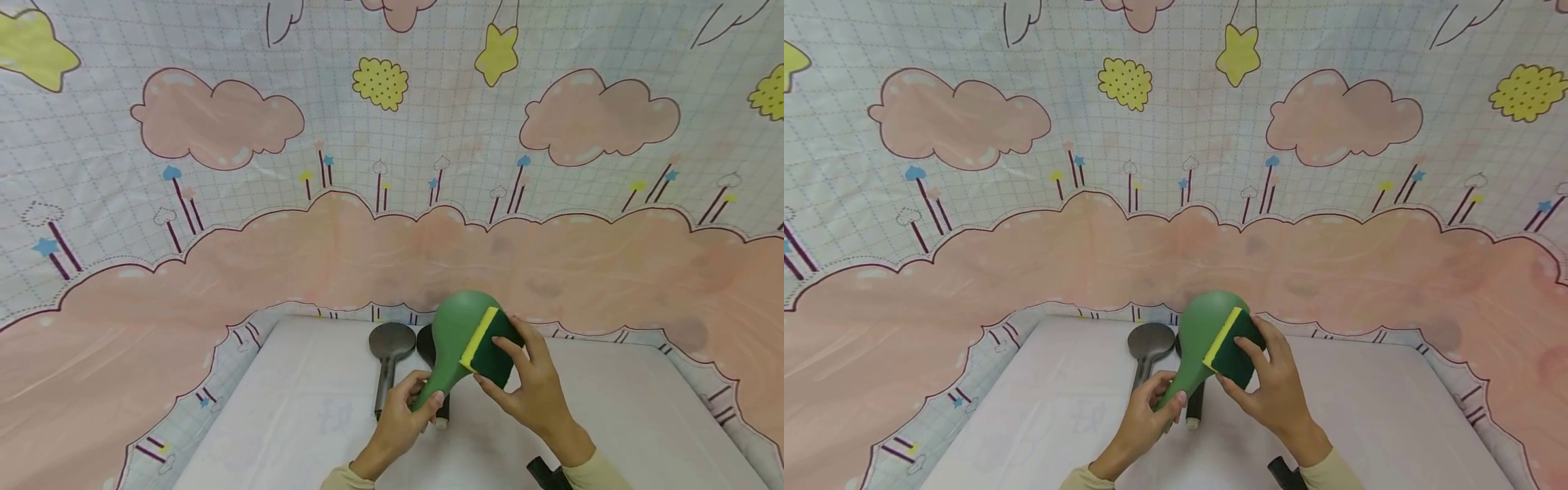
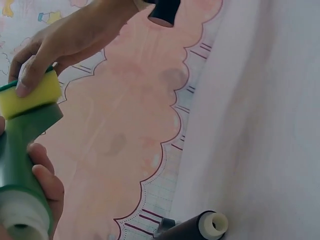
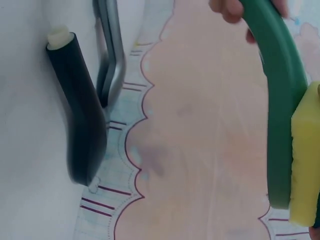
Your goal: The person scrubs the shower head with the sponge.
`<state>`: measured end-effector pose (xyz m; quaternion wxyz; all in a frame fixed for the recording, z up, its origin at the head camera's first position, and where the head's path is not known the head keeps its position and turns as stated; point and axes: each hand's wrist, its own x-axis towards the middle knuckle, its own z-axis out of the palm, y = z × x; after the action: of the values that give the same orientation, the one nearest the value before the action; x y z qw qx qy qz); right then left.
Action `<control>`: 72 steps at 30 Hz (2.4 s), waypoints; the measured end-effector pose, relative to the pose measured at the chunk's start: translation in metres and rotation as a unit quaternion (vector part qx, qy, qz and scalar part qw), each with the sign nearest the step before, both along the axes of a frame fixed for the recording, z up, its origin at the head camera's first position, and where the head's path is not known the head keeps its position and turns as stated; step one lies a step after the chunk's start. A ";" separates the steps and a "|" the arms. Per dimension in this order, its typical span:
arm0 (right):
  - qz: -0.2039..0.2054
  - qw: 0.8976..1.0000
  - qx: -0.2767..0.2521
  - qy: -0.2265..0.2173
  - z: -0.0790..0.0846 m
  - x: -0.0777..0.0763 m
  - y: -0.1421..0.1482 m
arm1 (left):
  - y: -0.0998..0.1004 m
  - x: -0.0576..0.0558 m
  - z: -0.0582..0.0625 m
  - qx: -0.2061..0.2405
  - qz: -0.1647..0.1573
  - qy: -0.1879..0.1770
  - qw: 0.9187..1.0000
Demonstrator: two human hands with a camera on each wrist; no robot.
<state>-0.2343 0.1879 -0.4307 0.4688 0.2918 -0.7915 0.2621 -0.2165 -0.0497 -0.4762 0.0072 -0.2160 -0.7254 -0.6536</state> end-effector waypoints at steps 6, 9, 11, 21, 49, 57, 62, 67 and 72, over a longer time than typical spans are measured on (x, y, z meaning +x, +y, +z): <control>0.002 0.999 0.030 0.025 -0.004 0.004 -0.009 | 0.002 -0.001 0.004 0.032 0.001 -0.021 0.999; 0.002 0.998 0.041 0.041 -0.005 0.005 -0.011 | 0.002 0.000 0.006 0.042 0.001 -0.033 0.999; 0.002 0.998 0.046 0.047 -0.006 0.006 -0.012 | 0.002 0.000 0.006 0.046 0.000 -0.041 0.998; -0.004 0.998 0.040 0.042 -0.006 0.006 -0.003 | -0.001 0.001 0.007 0.088 -0.029 -0.092 0.991; 0.004 0.998 -0.039 0.045 -0.008 0.001 0.008 | -0.006 -0.002 0.002 0.093 -0.016 -0.116 0.989; 0.012 0.997 -0.016 0.074 -0.006 -0.001 0.006 | -0.007 -0.009 0.000 0.063 -0.005 -0.089 0.994; 0.009 0.997 -0.005 0.076 -0.009 -0.003 0.003 | 0.000 -0.014 -0.002 0.072 -0.006 -0.079 0.994; 0.016 0.997 0.010 0.076 -0.012 -0.001 -0.004 | 0.007 -0.015 -0.005 0.096 0.003 -0.089 0.991; 0.024 0.996 0.023 0.084 -0.012 0.003 -0.006 | 0.007 -0.014 -0.008 0.087 0.004 -0.106 0.991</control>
<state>-0.2316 0.1823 -0.4430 0.5203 0.3430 -0.7477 0.2292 -0.2304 -0.0430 -0.4845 -0.0487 -0.1408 -0.6633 -0.7334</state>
